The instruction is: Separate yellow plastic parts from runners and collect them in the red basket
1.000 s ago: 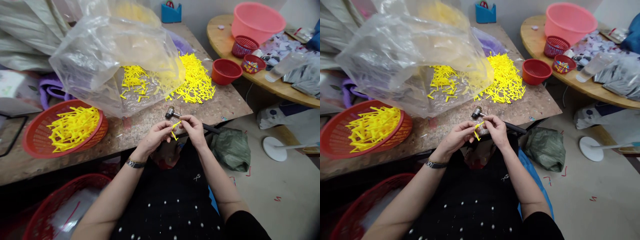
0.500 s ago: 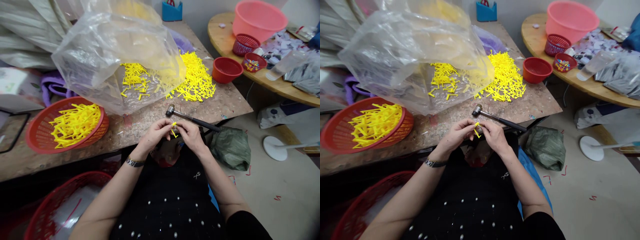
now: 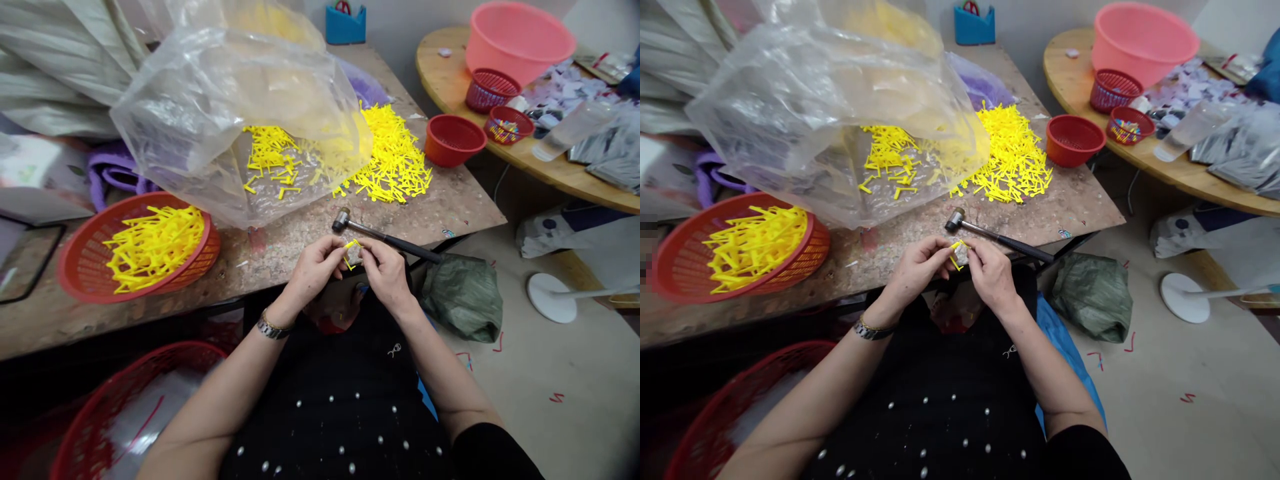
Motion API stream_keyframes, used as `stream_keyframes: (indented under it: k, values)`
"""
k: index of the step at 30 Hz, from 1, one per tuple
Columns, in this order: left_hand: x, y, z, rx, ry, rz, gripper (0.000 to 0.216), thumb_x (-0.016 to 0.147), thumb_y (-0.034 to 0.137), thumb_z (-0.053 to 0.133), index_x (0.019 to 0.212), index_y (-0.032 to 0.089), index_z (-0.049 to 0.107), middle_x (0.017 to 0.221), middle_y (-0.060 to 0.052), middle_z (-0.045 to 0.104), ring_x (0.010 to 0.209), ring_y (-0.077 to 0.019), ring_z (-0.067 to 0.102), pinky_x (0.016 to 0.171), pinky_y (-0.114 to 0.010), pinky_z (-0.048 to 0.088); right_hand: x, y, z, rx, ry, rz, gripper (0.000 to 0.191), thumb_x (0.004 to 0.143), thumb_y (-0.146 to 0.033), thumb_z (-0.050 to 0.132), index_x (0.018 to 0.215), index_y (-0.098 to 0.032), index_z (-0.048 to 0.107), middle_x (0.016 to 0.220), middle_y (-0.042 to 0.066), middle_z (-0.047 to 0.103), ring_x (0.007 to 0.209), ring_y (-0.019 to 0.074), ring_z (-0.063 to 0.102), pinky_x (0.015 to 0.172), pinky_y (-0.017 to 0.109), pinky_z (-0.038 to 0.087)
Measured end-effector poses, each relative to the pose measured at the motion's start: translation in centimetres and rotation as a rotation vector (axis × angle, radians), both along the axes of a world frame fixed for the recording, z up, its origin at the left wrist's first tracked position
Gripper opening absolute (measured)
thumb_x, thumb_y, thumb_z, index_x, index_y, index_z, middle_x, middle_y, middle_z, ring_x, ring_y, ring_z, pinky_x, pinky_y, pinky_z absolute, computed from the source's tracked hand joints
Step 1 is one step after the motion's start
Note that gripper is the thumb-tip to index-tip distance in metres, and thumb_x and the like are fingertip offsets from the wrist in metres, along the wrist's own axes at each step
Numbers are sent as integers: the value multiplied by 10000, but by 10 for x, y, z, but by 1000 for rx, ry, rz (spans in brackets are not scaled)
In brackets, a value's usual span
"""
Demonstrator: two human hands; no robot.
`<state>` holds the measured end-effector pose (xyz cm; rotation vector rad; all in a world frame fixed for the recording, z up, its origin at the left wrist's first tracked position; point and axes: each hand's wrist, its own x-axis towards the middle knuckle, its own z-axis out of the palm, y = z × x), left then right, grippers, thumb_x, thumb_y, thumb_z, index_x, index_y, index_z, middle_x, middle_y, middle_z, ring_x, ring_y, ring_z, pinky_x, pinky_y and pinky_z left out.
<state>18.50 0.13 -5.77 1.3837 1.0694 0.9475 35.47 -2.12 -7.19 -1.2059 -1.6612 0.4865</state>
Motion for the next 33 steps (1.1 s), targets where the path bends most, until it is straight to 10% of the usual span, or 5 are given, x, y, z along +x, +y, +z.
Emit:
stream_keyframes:
  k: [33]
  values:
    - [8, -11, -3, 76, 74, 42, 148, 903, 313, 609, 845, 179, 636, 652, 20, 620, 512, -95, 601, 509, -194, 512, -6, -15, -8, 30, -190, -53, 301, 997, -188, 441, 1152, -205, 698, 1057, 120, 762, 979, 242, 719, 890, 392, 563]
